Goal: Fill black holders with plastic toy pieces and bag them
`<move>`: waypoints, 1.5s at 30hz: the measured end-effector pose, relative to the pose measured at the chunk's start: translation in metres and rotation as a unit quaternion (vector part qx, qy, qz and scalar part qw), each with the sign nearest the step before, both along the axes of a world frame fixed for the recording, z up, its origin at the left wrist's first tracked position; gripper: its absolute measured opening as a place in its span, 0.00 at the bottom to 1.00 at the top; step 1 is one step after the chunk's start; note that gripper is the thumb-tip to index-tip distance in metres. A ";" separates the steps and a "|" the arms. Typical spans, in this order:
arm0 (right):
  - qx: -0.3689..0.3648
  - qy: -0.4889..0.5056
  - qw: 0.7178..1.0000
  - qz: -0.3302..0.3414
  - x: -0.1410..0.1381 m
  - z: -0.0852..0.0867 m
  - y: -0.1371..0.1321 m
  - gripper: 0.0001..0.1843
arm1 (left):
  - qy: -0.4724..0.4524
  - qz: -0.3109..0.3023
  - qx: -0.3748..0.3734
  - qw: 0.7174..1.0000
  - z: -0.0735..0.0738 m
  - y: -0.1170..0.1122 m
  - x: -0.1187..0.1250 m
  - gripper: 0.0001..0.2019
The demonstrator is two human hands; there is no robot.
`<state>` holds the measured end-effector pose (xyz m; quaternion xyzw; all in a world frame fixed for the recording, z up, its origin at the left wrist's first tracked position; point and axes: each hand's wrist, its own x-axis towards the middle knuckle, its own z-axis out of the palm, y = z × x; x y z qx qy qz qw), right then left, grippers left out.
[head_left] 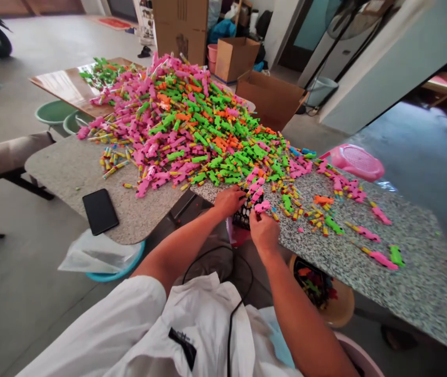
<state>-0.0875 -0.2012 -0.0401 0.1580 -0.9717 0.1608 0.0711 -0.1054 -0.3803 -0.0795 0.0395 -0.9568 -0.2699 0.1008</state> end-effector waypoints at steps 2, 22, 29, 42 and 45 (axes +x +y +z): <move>0.005 0.013 1.000 0.002 -0.002 -0.003 0.001 0.27 | 0.001 -0.003 0.002 1.000 -0.001 0.000 0.000 0.17; -0.076 -0.110 0.985 0.106 -0.029 -0.026 0.026 0.17 | 0.013 -0.004 0.025 1.000 -0.004 0.000 -0.001 0.15; -0.044 -0.057 0.991 0.112 -0.022 -0.027 0.016 0.12 | 0.007 0.008 0.020 1.000 0.000 0.000 0.000 0.15; -0.048 -0.104 0.992 0.060 -0.017 -0.017 0.001 0.12 | -0.011 0.031 -0.054 0.998 0.021 0.003 -0.009 0.15; -0.077 -0.120 0.988 0.067 -0.021 -0.013 0.000 0.12 | -0.012 0.042 -0.071 0.997 0.013 0.000 -0.016 0.16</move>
